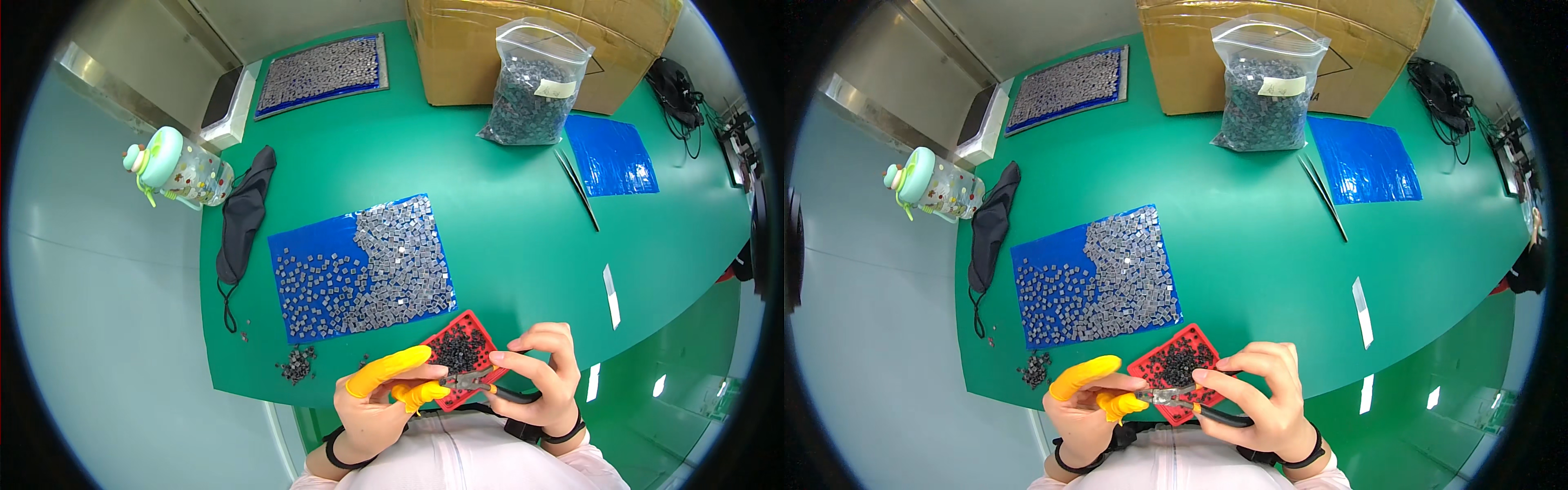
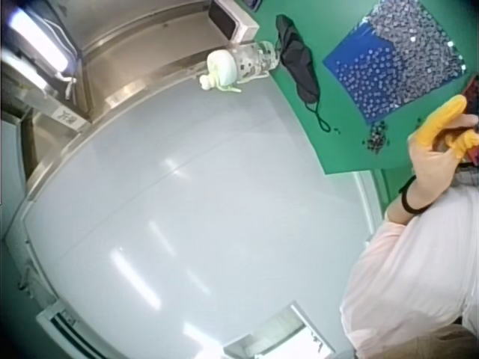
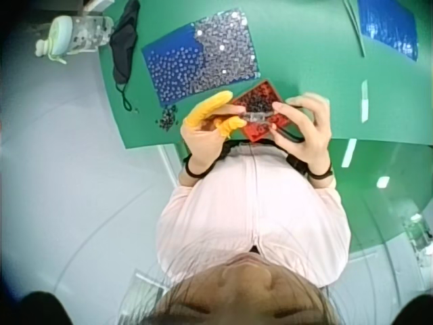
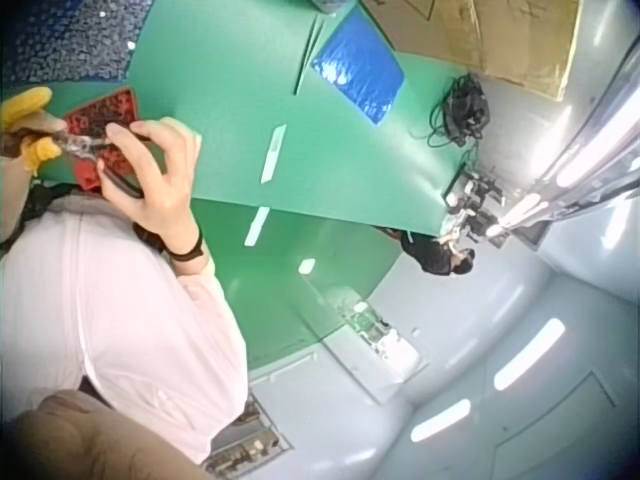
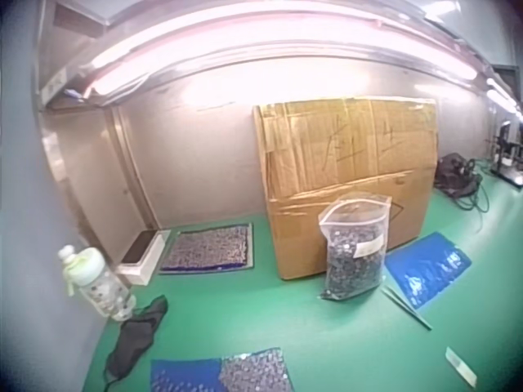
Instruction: The person uses pliers to pick small black components from a red tray and places them onto a blue mat. The person repeatedly picks and places the components one by one across the mat.
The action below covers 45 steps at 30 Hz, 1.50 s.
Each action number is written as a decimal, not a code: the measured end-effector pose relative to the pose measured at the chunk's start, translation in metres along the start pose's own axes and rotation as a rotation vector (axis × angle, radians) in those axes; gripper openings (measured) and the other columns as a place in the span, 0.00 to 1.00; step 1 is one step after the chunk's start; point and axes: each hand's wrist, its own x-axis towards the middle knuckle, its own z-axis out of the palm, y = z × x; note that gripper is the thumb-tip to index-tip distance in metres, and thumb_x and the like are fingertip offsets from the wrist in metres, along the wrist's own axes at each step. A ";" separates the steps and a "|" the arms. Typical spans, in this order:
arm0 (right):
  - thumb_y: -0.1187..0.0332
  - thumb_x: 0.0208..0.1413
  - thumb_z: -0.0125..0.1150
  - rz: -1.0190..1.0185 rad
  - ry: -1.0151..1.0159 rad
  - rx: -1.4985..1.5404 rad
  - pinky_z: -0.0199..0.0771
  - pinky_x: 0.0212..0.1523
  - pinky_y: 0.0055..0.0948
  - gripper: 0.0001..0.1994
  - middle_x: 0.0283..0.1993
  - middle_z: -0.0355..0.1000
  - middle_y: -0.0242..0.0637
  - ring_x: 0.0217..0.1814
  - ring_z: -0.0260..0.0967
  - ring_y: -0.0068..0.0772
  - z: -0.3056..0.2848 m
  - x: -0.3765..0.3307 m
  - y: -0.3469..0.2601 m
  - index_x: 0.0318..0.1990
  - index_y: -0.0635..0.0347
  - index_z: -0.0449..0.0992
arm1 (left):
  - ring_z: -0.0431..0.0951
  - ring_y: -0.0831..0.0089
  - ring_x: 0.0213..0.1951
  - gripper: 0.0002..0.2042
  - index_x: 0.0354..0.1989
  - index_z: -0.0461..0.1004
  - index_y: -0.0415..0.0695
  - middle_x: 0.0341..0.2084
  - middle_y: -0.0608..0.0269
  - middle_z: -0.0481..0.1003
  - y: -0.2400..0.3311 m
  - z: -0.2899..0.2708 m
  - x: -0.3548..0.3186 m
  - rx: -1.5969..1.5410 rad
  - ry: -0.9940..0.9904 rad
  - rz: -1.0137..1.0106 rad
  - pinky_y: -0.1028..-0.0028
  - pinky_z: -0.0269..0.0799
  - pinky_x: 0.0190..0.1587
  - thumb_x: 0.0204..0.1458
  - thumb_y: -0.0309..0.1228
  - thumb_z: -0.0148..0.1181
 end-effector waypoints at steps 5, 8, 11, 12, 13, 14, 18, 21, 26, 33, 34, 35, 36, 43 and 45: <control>0.65 0.28 0.75 0.002 0.007 0.001 0.61 0.40 0.34 0.25 0.42 0.70 0.31 0.40 0.67 0.35 -0.001 0.000 0.000 0.43 0.50 0.82 | 0.81 0.68 0.33 0.12 0.39 0.78 0.33 0.32 0.50 0.80 -0.003 -0.002 0.006 0.247 -0.055 0.013 0.71 0.79 0.36 0.44 0.17 0.70; 0.65 0.28 0.75 -0.002 -0.012 0.020 0.61 0.39 0.33 0.25 0.41 0.70 0.31 0.40 0.67 0.34 -0.001 0.001 -0.001 0.43 0.49 0.82 | 0.79 0.69 0.31 0.09 0.40 0.75 0.35 0.30 0.56 0.78 -0.009 0.002 -0.002 0.098 -0.062 -0.036 0.72 0.77 0.36 0.51 0.19 0.64; 0.65 0.28 0.75 -0.021 -0.036 0.039 0.60 0.39 0.33 0.24 0.41 0.70 0.30 0.41 0.67 0.34 -0.002 0.003 -0.003 0.42 0.49 0.82 | 0.75 0.70 0.29 0.04 0.40 0.70 0.39 0.27 0.60 0.74 -0.014 0.000 0.000 0.013 -0.215 0.064 0.75 0.72 0.32 0.58 0.23 0.57; 0.65 0.28 0.75 -0.022 -0.037 0.044 0.60 0.39 0.33 0.24 0.41 0.70 0.30 0.41 0.67 0.34 -0.002 0.002 -0.002 0.42 0.49 0.82 | 0.71 0.71 0.29 0.06 0.41 0.66 0.42 0.26 0.62 0.71 -0.011 -0.002 0.009 0.145 -0.325 0.146 0.76 0.66 0.30 0.64 0.31 0.49; 0.65 0.28 0.75 -0.022 -0.038 0.049 0.59 0.39 0.33 0.25 0.41 0.70 0.30 0.41 0.67 0.34 -0.002 0.001 -0.001 0.42 0.49 0.82 | 0.72 0.72 0.30 0.06 0.42 0.66 0.41 0.27 0.61 0.72 -0.012 -0.007 0.008 0.092 -0.387 0.058 0.75 0.67 0.32 0.63 0.30 0.49; 0.65 0.28 0.75 -0.021 -0.042 0.060 0.59 0.39 0.33 0.25 0.41 0.70 0.30 0.41 0.67 0.34 -0.002 0.000 0.000 0.42 0.49 0.82 | 0.73 0.73 0.31 0.07 0.44 0.66 0.40 0.29 0.60 0.72 -0.015 -0.015 0.006 0.039 -0.449 -0.029 0.74 0.68 0.34 0.63 0.30 0.49; 0.65 0.28 0.75 -0.015 -0.038 0.068 0.60 0.39 0.33 0.25 0.41 0.70 0.30 0.41 0.67 0.34 -0.001 0.000 -0.001 0.43 0.49 0.82 | 0.76 0.73 0.35 0.10 0.48 0.66 0.39 0.35 0.57 0.74 -0.011 -0.018 0.007 0.025 -0.482 -0.153 0.74 0.70 0.38 0.64 0.32 0.48; 0.65 0.28 0.75 0.003 -0.020 0.062 0.60 0.40 0.33 0.25 0.42 0.69 0.30 0.41 0.67 0.34 0.001 -0.001 -0.001 0.43 0.49 0.82 | 0.78 0.71 0.37 0.10 0.48 0.69 0.40 0.41 0.55 0.75 -0.011 0.001 0.007 -0.123 -0.158 -0.090 0.75 0.72 0.38 0.65 0.31 0.48; 0.66 0.29 0.75 0.028 -0.011 0.076 0.61 0.41 0.33 0.25 0.42 0.69 0.30 0.40 0.68 0.34 0.003 0.000 0.001 0.43 0.49 0.82 | 0.82 0.64 0.36 0.18 0.39 0.70 0.37 0.35 0.50 0.78 -0.007 0.008 0.003 -0.201 0.035 0.001 0.70 0.80 0.34 0.40 0.16 0.72; 0.67 0.29 0.75 0.024 -0.015 0.115 0.62 0.41 0.33 0.24 0.42 0.69 0.31 0.40 0.68 0.34 0.004 0.000 -0.002 0.43 0.49 0.82 | 0.82 0.66 0.34 0.10 0.35 0.80 0.32 0.31 0.50 0.80 -0.014 -0.009 -0.004 -0.042 0.001 -0.010 0.71 0.80 0.39 0.42 0.15 0.70; 0.67 0.29 0.75 0.022 -0.014 0.114 0.62 0.41 0.33 0.24 0.42 0.69 0.31 0.40 0.68 0.34 0.004 0.000 -0.001 0.43 0.49 0.82 | 0.82 0.66 0.33 0.10 0.35 0.80 0.31 0.31 0.50 0.81 -0.014 -0.010 -0.005 -0.055 0.008 -0.046 0.71 0.80 0.38 0.43 0.16 0.70; 0.67 0.29 0.75 0.019 -0.009 0.111 0.62 0.41 0.33 0.24 0.42 0.69 0.31 0.40 0.68 0.34 0.004 0.000 -0.001 0.43 0.49 0.82 | 0.82 0.67 0.32 0.10 0.36 0.80 0.31 0.31 0.50 0.81 -0.015 -0.010 -0.006 -0.069 0.015 -0.082 0.72 0.80 0.36 0.43 0.16 0.70; 0.67 0.29 0.75 0.015 -0.006 0.111 0.62 0.41 0.33 0.24 0.42 0.69 0.31 0.40 0.68 0.34 0.005 0.001 -0.001 0.43 0.49 0.82 | 0.82 0.66 0.32 0.10 0.36 0.80 0.31 0.30 0.50 0.81 -0.013 -0.008 -0.005 -0.133 0.030 -0.125 0.72 0.81 0.35 0.44 0.17 0.69; 0.69 0.27 0.74 0.074 0.043 0.066 0.63 0.42 0.35 0.25 0.41 0.69 0.31 0.40 0.67 0.35 -0.005 0.000 0.004 0.42 0.50 0.81 | 0.83 0.59 0.30 0.09 0.39 0.78 0.29 0.29 0.46 0.80 -0.011 -0.015 -0.004 -0.508 0.032 -0.358 0.70 0.82 0.31 0.52 0.22 0.63; 0.69 0.26 0.73 0.080 0.019 -0.018 0.63 0.44 0.37 0.25 0.42 0.69 0.32 0.41 0.67 0.37 -0.008 0.002 0.005 0.41 0.51 0.81 | 0.83 0.58 0.30 0.09 0.39 0.77 0.30 0.29 0.45 0.80 -0.007 -0.021 -0.006 -0.443 0.070 -0.361 0.69 0.82 0.31 0.52 0.22 0.63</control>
